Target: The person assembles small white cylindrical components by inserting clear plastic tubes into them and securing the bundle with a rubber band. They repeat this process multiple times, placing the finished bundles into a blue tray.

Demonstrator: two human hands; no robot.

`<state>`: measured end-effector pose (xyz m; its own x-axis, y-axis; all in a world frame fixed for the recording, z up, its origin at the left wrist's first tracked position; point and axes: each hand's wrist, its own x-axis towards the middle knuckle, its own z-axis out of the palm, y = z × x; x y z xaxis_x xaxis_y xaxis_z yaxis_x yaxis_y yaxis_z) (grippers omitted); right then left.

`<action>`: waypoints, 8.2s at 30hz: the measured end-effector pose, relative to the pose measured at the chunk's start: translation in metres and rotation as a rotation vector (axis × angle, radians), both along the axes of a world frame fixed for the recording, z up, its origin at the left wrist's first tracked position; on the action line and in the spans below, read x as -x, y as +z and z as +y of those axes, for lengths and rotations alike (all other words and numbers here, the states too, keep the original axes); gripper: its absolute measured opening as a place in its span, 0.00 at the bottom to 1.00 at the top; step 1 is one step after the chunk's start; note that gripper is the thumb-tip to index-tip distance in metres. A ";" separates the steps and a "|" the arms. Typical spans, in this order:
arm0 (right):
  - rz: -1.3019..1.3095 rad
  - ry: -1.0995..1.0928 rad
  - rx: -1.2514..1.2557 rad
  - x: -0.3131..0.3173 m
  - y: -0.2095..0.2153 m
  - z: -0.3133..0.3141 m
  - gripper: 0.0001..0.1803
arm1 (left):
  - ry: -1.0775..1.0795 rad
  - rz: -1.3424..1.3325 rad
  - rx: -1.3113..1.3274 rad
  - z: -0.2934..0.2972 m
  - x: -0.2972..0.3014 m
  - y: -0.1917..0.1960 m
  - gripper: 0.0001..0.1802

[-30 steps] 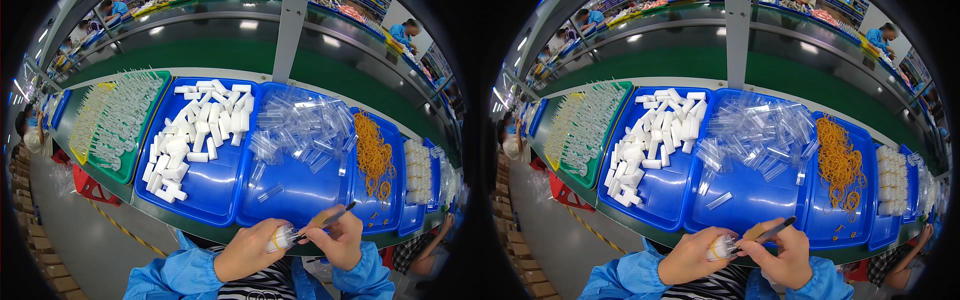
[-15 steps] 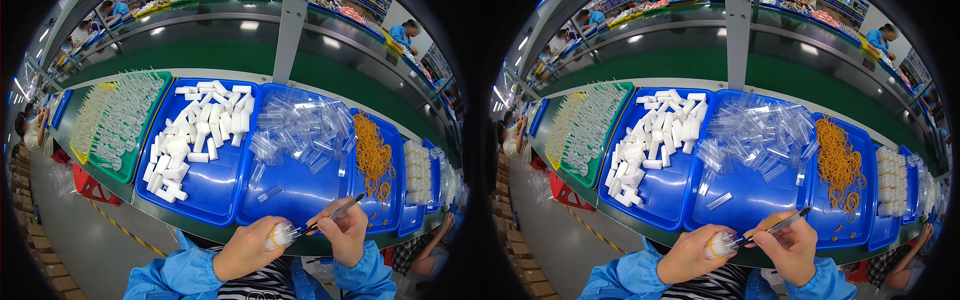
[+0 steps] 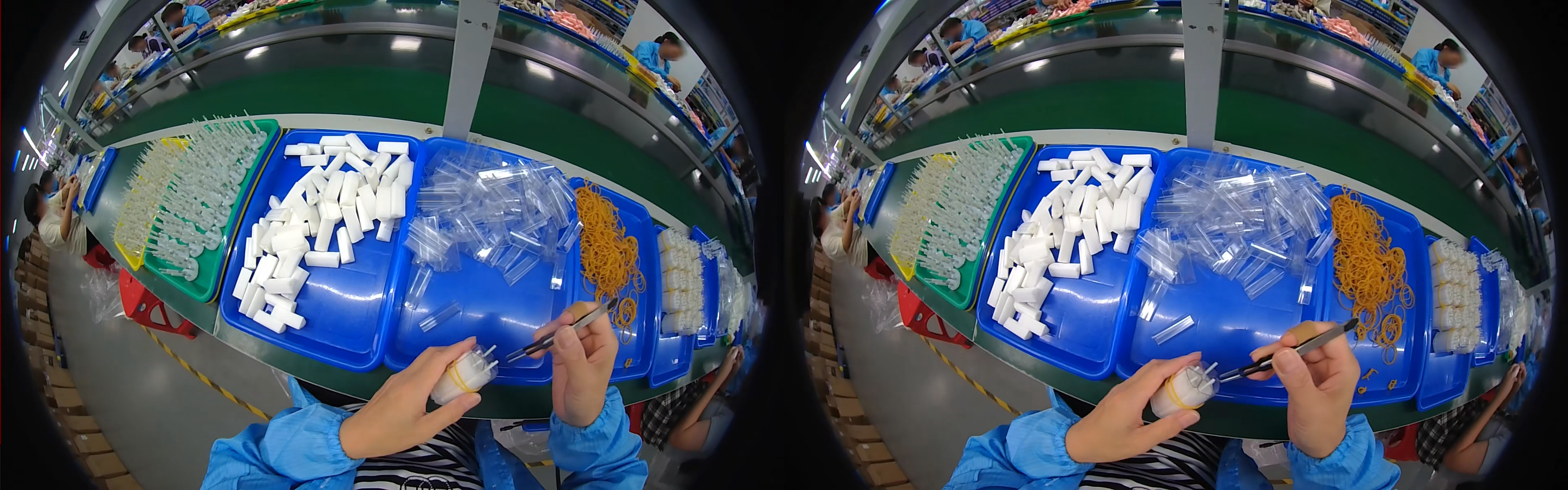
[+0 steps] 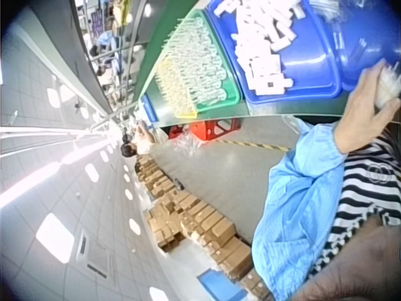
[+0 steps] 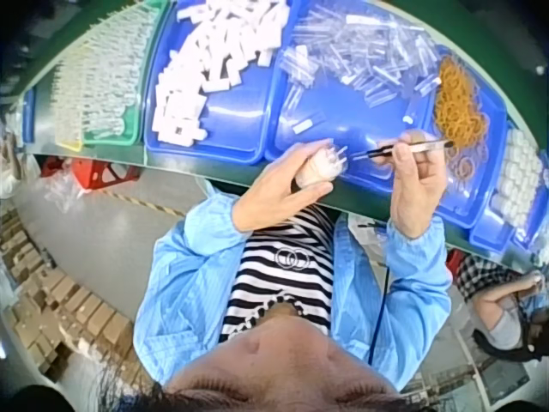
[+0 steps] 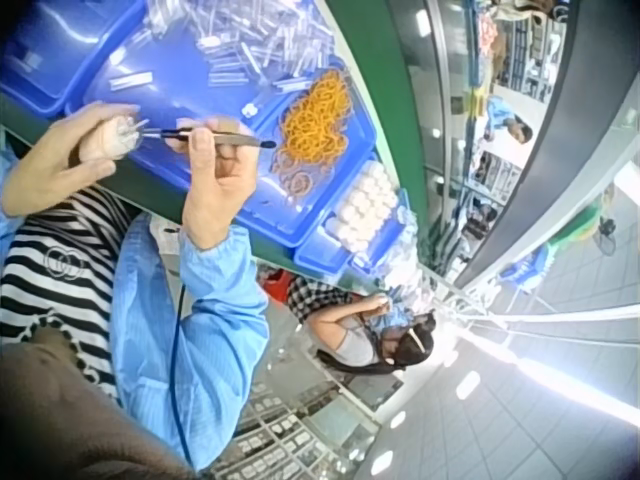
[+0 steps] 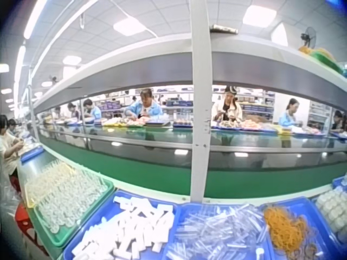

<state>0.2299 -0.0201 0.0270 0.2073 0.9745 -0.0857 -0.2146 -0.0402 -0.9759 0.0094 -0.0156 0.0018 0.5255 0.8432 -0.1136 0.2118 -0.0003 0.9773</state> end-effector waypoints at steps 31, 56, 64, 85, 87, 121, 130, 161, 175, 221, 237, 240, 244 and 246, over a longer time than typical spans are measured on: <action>-1.088 0.462 -0.652 -0.002 -0.002 0.005 0.34 | 0.201 -0.316 0.328 0.004 -0.002 -0.006 0.42; -0.995 0.557 -0.551 0.000 -0.019 0.006 0.44 | -0.167 -0.269 0.418 0.006 -0.027 -0.009 0.32; -0.781 0.463 -0.443 0.003 -0.004 0.010 0.48 | 0.031 -0.590 0.761 0.011 -0.012 0.004 0.35; -0.566 0.724 -0.211 -0.008 -0.010 0.011 0.46 | 0.047 -0.259 -0.231 0.005 0.011 -0.018 0.44; -0.509 0.708 -0.225 -0.006 -0.010 0.009 0.47 | 0.100 -0.433 -0.108 0.001 0.002 -0.018 0.45; -0.620 0.533 -0.282 -0.022 -0.041 -0.012 0.46 | -0.072 -0.263 -0.258 0.008 0.005 -0.011 0.48; -0.734 0.436 -0.463 -0.006 -0.022 -0.011 0.48 | -0.149 -0.824 0.488 0.003 -0.017 -0.056 0.42; -1.149 -0.605 -0.409 -0.156 0.029 -0.029 0.23 | 0.123 0.122 -0.585 0.006 -0.001 -0.017 0.30; -1.557 -0.803 0.089 -0.259 -0.046 -0.072 0.19 | 0.134 0.121 -0.485 0.010 0.000 -0.018 0.20; -1.256 0.723 -0.907 0.113 0.009 0.122 0.13 | 0.674 0.099 -0.600 -0.008 0.116 -0.017 0.16; -1.290 0.320 -0.770 0.182 -0.021 0.245 0.21 | 0.739 1.127 -0.955 0.049 0.271 -0.018 0.11; -1.531 0.522 -0.495 0.179 -0.031 0.242 0.22 | 0.768 1.328 -0.894 0.060 0.288 -0.012 0.12; -1.477 0.770 -0.457 0.171 -0.024 0.205 0.23 | 0.820 1.299 -0.882 0.066 0.298 -0.018 0.13; -1.416 0.838 -0.480 0.171 -0.018 0.188 0.22 | 0.821 1.306 -0.911 0.067 0.301 -0.022 0.13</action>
<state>0.0587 0.1681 0.0090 -0.6834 0.7299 0.0107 0.6870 0.6480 -0.3290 -0.2913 0.0511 -0.0206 -0.0584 0.8442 0.5328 0.9932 0.1030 -0.0542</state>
